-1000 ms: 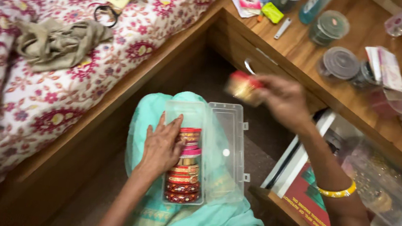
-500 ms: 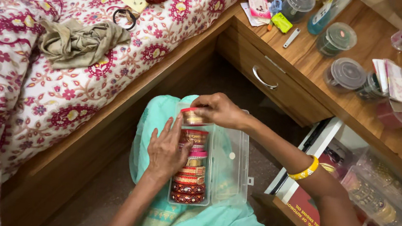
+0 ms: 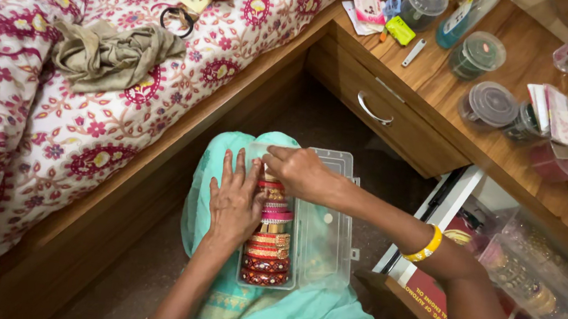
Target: The person sits on the floor and organizes items in a bedroom. They wipe a printed poster with a cloth and place it in a drawer, then put plastic containers into the drawer. They open a container of bangles, remove several, place them on the bed, and then return them to the container before closing it.
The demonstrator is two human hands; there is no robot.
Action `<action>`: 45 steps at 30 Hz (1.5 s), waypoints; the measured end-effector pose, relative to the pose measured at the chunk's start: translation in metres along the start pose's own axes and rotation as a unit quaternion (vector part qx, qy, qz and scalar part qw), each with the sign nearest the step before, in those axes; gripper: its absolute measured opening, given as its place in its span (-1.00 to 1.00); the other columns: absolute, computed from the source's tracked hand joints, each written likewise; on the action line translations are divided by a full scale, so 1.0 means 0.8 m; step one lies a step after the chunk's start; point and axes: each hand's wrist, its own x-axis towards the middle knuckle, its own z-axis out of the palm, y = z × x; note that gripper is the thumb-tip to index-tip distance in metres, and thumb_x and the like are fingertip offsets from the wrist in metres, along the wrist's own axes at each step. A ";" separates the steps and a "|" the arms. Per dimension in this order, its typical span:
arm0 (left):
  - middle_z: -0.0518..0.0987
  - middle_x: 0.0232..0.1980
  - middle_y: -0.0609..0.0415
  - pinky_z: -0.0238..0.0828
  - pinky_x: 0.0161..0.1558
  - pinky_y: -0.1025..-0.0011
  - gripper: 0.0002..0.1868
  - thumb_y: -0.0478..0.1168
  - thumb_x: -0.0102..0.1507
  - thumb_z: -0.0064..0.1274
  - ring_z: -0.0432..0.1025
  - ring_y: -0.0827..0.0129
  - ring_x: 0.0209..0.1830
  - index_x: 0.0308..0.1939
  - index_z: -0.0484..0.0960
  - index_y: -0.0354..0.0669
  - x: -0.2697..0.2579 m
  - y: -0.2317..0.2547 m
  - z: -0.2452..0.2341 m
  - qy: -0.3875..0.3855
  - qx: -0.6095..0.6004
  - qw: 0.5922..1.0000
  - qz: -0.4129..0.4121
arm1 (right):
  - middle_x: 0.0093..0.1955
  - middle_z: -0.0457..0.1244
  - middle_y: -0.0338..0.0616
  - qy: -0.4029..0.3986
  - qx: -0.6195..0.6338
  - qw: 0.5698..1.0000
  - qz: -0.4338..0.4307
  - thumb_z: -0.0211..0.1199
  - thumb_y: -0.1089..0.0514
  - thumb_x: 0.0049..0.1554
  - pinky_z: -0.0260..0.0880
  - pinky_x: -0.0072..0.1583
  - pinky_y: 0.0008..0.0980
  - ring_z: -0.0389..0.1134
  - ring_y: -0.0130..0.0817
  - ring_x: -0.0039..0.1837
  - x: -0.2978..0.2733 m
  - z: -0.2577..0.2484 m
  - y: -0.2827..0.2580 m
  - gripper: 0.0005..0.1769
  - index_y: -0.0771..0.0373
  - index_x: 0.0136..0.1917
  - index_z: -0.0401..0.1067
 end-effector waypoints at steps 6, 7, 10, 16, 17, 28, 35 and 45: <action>-0.02 0.63 -0.22 0.04 0.29 -0.42 -0.14 -0.11 0.21 0.17 -0.20 -0.14 0.63 0.54 0.14 -0.10 -0.001 0.000 0.001 -0.013 -0.075 0.997 -0.020 | 0.14 0.37 0.22 0.069 -0.043 0.995 -0.050 0.36 0.25 0.00 0.51 0.10 -0.11 0.46 0.07 0.10 -0.033 -0.008 0.001 -0.60 0.44 0.10 0.45; -0.02 0.63 -0.22 0.04 0.30 -0.41 -0.13 -0.11 0.21 0.16 -0.19 -0.13 0.63 0.55 0.12 -0.09 0.000 0.001 0.002 -0.018 -0.090 0.995 -0.025 | 0.14 0.37 0.21 0.063 -0.054 0.995 -0.053 0.35 0.27 0.00 0.50 0.12 -0.11 0.46 0.07 0.11 -0.036 -0.008 0.000 -0.60 0.45 0.11 0.45; 0.01 0.63 -0.20 0.06 0.31 -0.38 -0.14 -0.12 0.21 0.15 -0.17 -0.13 0.65 0.55 0.14 -0.10 0.002 0.002 0.002 -0.008 -0.072 0.997 -0.020 | 0.16 0.36 0.25 0.055 -0.082 0.994 -0.055 0.30 0.31 -0.05 0.47 0.18 -0.10 0.45 0.09 0.15 -0.037 -0.004 -0.004 -0.55 0.48 0.13 0.46; 0.03 0.62 -0.17 0.05 0.31 -0.40 -0.17 -0.07 0.24 0.12 -0.16 -0.11 0.65 0.54 0.13 -0.08 -0.004 -0.002 0.001 -0.032 -0.034 0.998 -0.046 | 0.20 0.35 0.31 0.053 -0.102 0.991 -0.066 0.29 0.29 -0.02 0.46 0.24 -0.09 0.43 0.10 0.18 -0.034 -0.002 -0.009 -0.55 0.51 0.15 0.45; 0.03 0.62 -0.18 0.05 0.31 -0.38 -0.18 -0.06 0.25 0.11 -0.15 -0.11 0.64 0.54 0.13 -0.08 -0.005 -0.003 0.002 -0.031 -0.040 0.998 -0.047 | 0.21 0.34 0.33 0.058 -0.094 0.992 -0.062 0.30 0.29 0.01 0.47 0.24 -0.10 0.44 0.12 0.19 -0.036 -0.003 -0.010 -0.57 0.52 0.15 0.45; 0.21 0.57 -0.41 0.16 0.45 0.05 -0.20 -0.14 0.39 -0.02 0.17 -0.18 0.55 0.61 -0.05 -0.25 -0.025 -0.013 0.013 0.114 -0.271 0.956 -0.012 | 0.27 0.37 0.25 0.183 -0.074 0.965 0.171 0.36 0.19 0.17 0.52 0.15 -0.16 0.46 0.06 0.19 -0.110 -0.032 0.038 -0.65 0.47 0.16 0.50; 0.41 0.45 -0.28 0.35 0.30 0.34 -0.24 -0.42 0.32 -0.11 0.42 0.18 0.33 0.60 0.01 -0.24 -0.027 -0.006 0.032 0.048 -0.447 0.885 -0.122 | 0.06 0.42 0.11 0.148 0.112 0.901 0.392 0.28 0.03 0.23 0.50 -0.08 -0.29 0.48 -0.15 -0.08 -0.189 -0.013 0.051 -0.54 0.44 0.24 0.47; 0.62 0.24 -0.21 0.43 -0.04 0.55 -0.29 -0.54 0.28 -0.27 0.48 0.51 -0.09 0.56 0.12 -0.33 -0.014 -0.018 0.046 0.100 -0.471 0.864 -0.143 | -0.22 0.39 -0.13 0.231 0.423 0.774 0.409 0.15 0.12 0.28 0.41 -0.26 -0.52 0.37 -0.51 -0.31 -0.171 0.020 0.055 -0.64 0.44 0.20 0.48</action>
